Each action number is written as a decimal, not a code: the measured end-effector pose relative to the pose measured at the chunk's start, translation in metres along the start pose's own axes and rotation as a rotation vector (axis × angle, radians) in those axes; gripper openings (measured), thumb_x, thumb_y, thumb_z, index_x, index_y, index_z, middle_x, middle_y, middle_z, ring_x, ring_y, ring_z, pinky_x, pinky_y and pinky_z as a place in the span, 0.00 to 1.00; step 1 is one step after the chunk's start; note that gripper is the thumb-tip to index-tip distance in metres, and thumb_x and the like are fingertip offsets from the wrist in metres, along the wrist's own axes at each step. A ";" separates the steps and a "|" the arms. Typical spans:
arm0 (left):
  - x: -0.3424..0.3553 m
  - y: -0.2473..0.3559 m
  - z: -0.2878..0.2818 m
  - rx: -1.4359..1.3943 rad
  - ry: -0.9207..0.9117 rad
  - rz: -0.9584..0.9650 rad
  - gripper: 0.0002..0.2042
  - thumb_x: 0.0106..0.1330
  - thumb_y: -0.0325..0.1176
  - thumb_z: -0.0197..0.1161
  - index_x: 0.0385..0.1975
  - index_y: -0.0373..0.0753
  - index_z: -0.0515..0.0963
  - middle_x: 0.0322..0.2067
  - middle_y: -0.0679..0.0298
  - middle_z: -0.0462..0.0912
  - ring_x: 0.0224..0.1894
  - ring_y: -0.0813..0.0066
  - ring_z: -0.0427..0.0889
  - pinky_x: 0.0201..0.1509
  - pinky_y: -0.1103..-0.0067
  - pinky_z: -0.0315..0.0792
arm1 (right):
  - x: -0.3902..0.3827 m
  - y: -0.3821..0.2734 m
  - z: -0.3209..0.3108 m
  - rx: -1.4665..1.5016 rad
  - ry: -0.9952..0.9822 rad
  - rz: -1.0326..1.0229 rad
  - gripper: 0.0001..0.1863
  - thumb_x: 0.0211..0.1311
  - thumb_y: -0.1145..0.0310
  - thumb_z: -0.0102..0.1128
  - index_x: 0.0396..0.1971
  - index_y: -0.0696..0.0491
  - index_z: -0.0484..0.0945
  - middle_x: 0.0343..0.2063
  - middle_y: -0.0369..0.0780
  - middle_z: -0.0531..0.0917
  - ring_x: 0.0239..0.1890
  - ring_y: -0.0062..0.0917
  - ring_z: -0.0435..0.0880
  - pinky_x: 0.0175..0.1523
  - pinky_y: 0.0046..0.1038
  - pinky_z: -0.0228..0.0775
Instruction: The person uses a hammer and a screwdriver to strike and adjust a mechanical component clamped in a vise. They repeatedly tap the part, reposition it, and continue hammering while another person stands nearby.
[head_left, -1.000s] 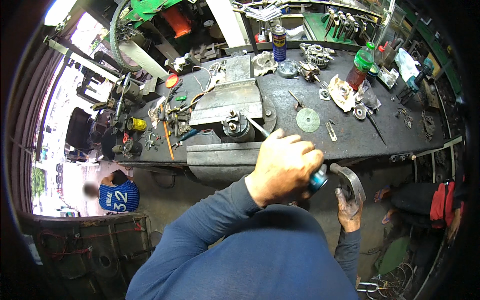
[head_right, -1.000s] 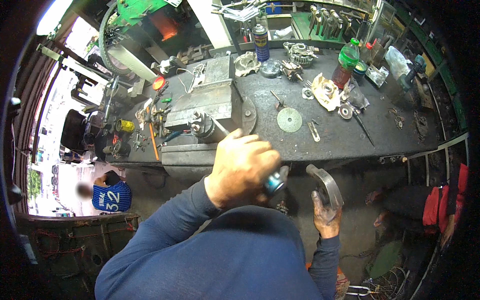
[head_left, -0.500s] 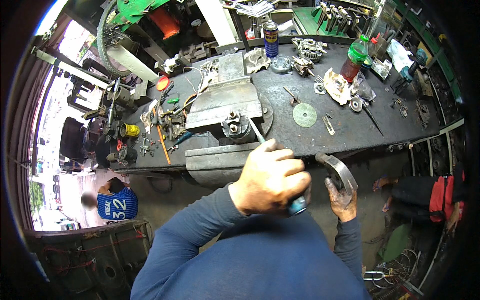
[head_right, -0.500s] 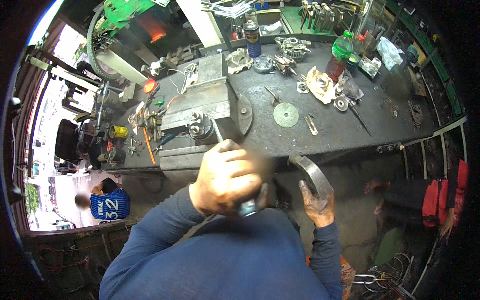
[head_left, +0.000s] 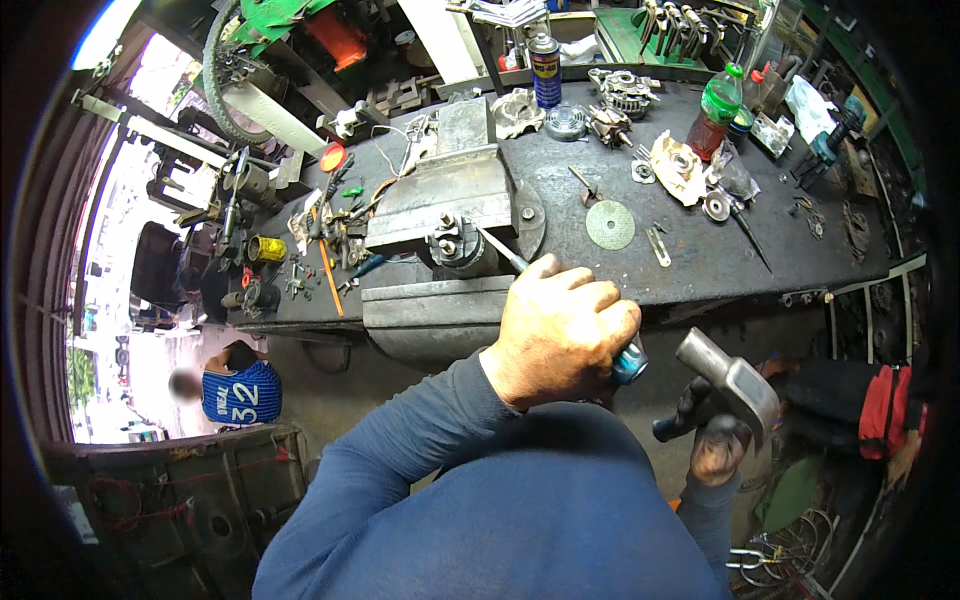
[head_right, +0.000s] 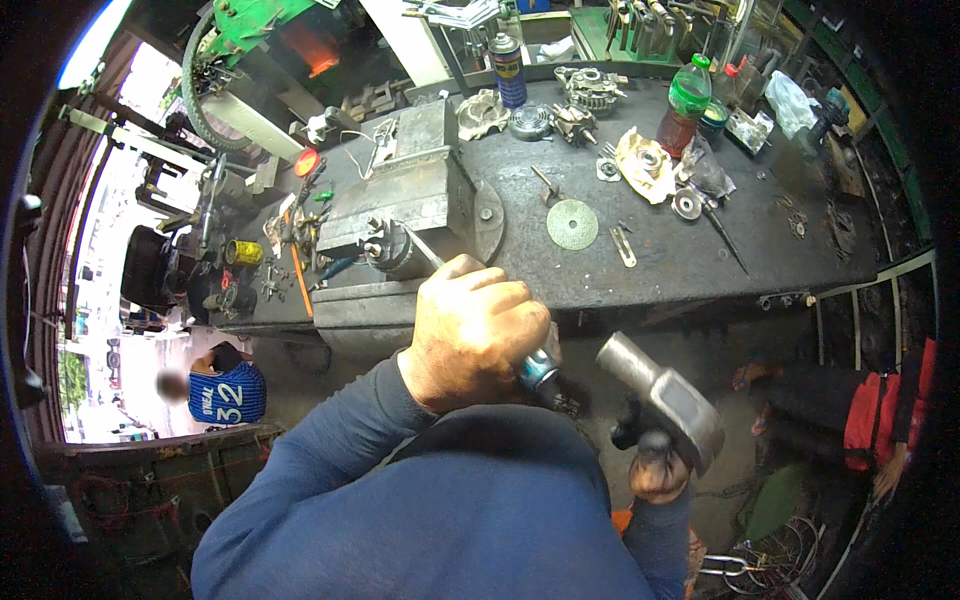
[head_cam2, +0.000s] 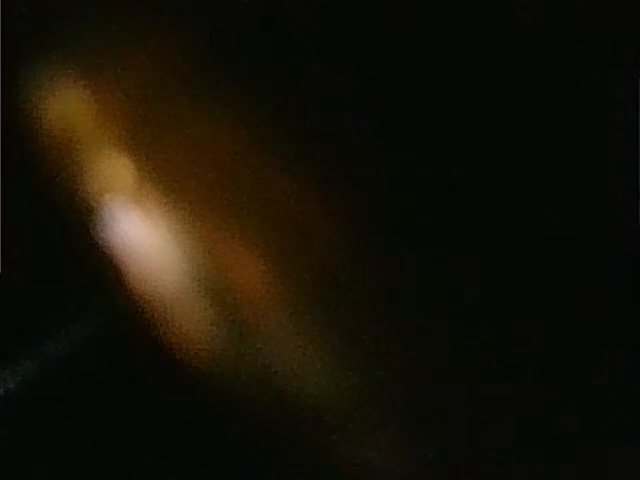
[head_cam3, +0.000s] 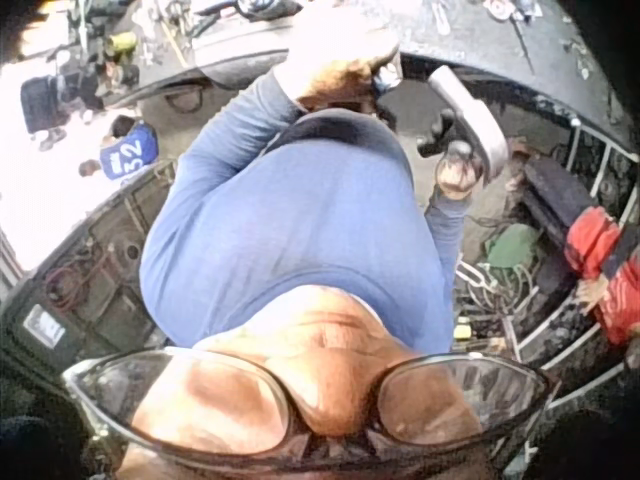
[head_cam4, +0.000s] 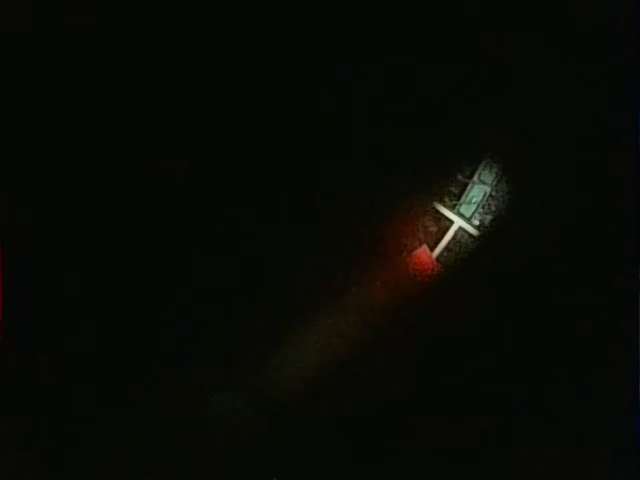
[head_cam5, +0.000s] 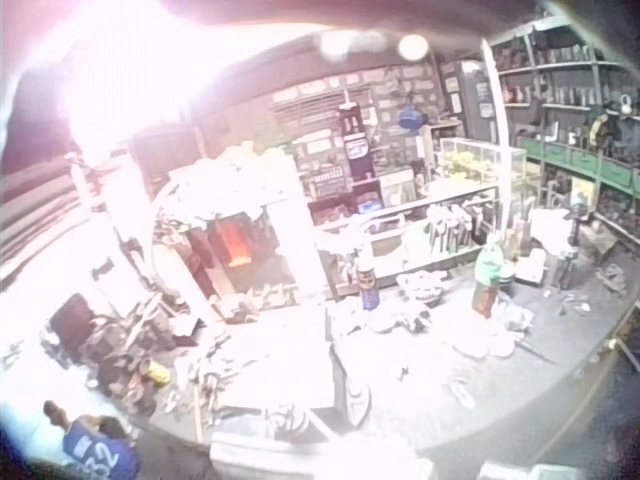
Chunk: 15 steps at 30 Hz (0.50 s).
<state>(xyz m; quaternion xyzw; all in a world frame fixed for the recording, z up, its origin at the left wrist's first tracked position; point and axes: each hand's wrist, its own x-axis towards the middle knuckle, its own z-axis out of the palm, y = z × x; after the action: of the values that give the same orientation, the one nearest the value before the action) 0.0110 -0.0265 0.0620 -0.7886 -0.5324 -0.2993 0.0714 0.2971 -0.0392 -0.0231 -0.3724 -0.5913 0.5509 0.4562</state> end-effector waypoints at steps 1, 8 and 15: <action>0.000 -0.001 0.001 0.011 0.019 0.009 0.15 0.36 0.45 0.72 0.21 0.48 0.75 0.20 0.70 0.74 0.24 0.68 0.77 0.31 0.69 0.67 | -0.003 -0.008 0.010 0.064 0.038 -0.033 0.41 0.72 0.33 0.56 0.59 0.61 0.77 0.46 0.40 0.86 0.45 0.27 0.86 0.44 0.27 0.79; 0.001 0.000 0.000 0.014 0.065 0.000 0.12 0.39 0.40 0.73 0.20 0.47 0.76 0.21 0.68 0.77 0.22 0.67 0.77 0.31 0.69 0.69 | 0.007 -0.017 0.010 -0.324 -0.116 -0.353 0.28 0.63 0.43 0.69 0.40 0.56 0.80 0.33 0.41 0.84 0.30 0.32 0.85 0.38 0.34 0.76; -0.006 -0.005 0.006 0.028 0.125 -0.035 0.14 0.35 0.42 0.72 0.23 0.49 0.78 0.22 0.69 0.78 0.25 0.66 0.79 0.32 0.66 0.68 | -0.008 0.008 0.009 -0.351 0.052 -0.409 0.34 0.64 0.34 0.60 0.36 0.57 0.81 0.29 0.41 0.83 0.23 0.32 0.83 0.29 0.36 0.74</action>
<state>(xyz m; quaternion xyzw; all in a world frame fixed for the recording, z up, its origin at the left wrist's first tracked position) 0.0080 -0.0265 0.0525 -0.7579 -0.5445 -0.3419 0.1103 0.2901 -0.0488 -0.0317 -0.3327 -0.7288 0.3268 0.5014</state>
